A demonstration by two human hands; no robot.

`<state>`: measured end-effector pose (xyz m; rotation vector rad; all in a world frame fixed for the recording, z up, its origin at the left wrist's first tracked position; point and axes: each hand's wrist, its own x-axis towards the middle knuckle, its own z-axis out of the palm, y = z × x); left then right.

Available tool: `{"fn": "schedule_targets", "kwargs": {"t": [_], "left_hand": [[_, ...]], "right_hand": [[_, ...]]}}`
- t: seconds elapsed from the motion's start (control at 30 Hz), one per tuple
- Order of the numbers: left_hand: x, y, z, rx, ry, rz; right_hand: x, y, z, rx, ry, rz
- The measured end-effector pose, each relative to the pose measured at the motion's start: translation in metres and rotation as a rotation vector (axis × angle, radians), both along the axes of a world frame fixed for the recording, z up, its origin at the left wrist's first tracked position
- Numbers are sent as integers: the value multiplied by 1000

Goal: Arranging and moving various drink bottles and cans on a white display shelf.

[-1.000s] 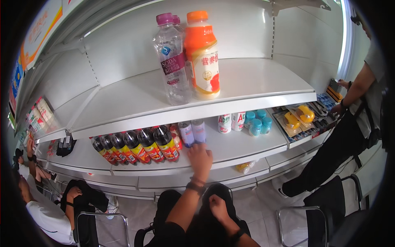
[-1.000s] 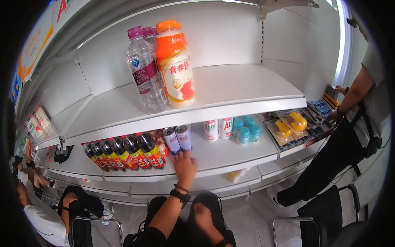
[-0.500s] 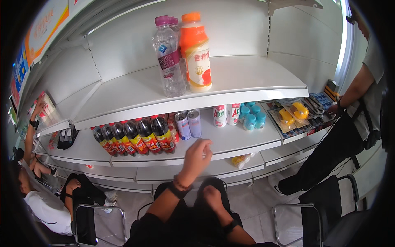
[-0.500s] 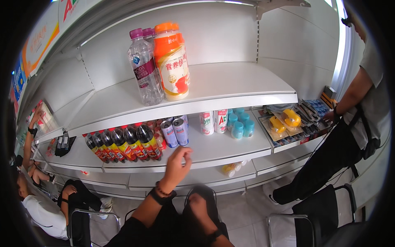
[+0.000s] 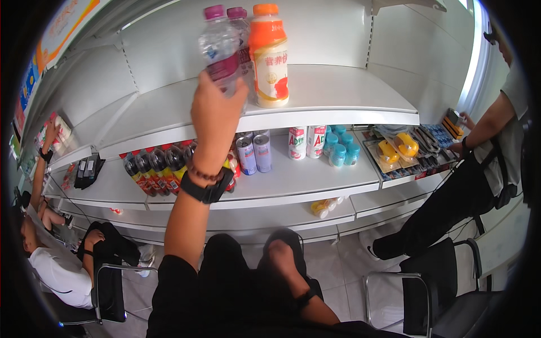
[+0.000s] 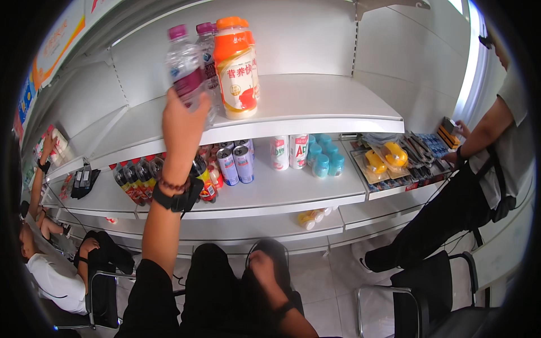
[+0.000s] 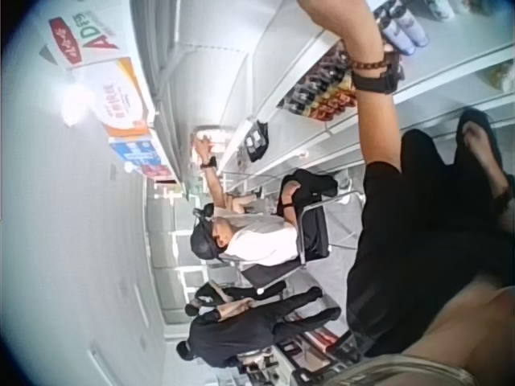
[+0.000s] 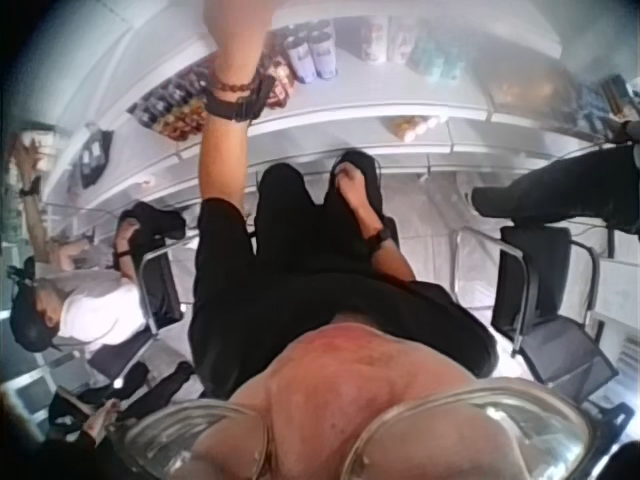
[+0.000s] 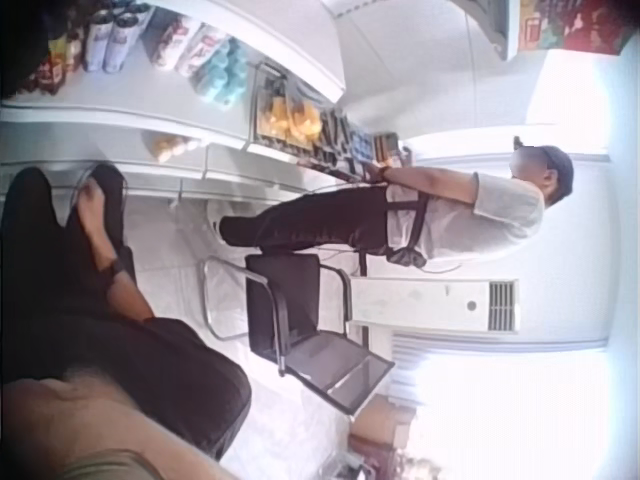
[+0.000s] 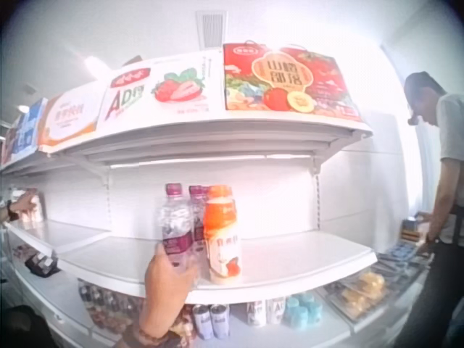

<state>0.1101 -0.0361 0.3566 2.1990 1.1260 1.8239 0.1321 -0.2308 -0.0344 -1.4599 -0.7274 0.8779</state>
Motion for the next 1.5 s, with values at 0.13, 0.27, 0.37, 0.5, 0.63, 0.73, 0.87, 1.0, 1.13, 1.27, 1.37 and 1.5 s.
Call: {"fn": "schedule_targets", "kwargs": {"t": [0.13, 0.27, 0.37, 0.5, 0.63, 0.73, 0.87, 1.0, 1.13, 1.27, 1.37, 1.5], "left_hand": [[-44, -49, -60, 111, -264, -426], [-122, -117, -139, -211, 0, -727], [-132, -132, -157, -323, 454, -875], [-153, -123, -196, -488, 409, -725], [-196, -116, -304, -894, 223, -571], [-231, -122, -387, -822, 358, -424], [-252, -133, -437, -838, 469, -386], [-248, -137, -431, -813, 453, -336], [-249, -134, -427, -831, 422, -328], [-246, -126, -430, -814, 465, -340], [-247, -122, -429, -795, 472, -342], [-260, -119, -432, -890, 518, -341]], "right_hand": [[10, -9, 36, 111, -209, -246], [16, -29, 131, 683, -3, -134], [-4, -45, 161, 476, 121, 247], [-10, -19, 120, 232, 61, 32], [3, 34, 114, 360, -180, -60], [23, 89, 130, 435, -236, -4], [54, 160, 107, 559, -456, -6], [59, 181, 100, 457, -906, -223], [50, 177, 85, 267, -930, -220], [45, 174, 99, 256, -915, -181], [52, 171, 110, 211, -945, -163], [45, 134, 166, 179, -974, -199]]}}
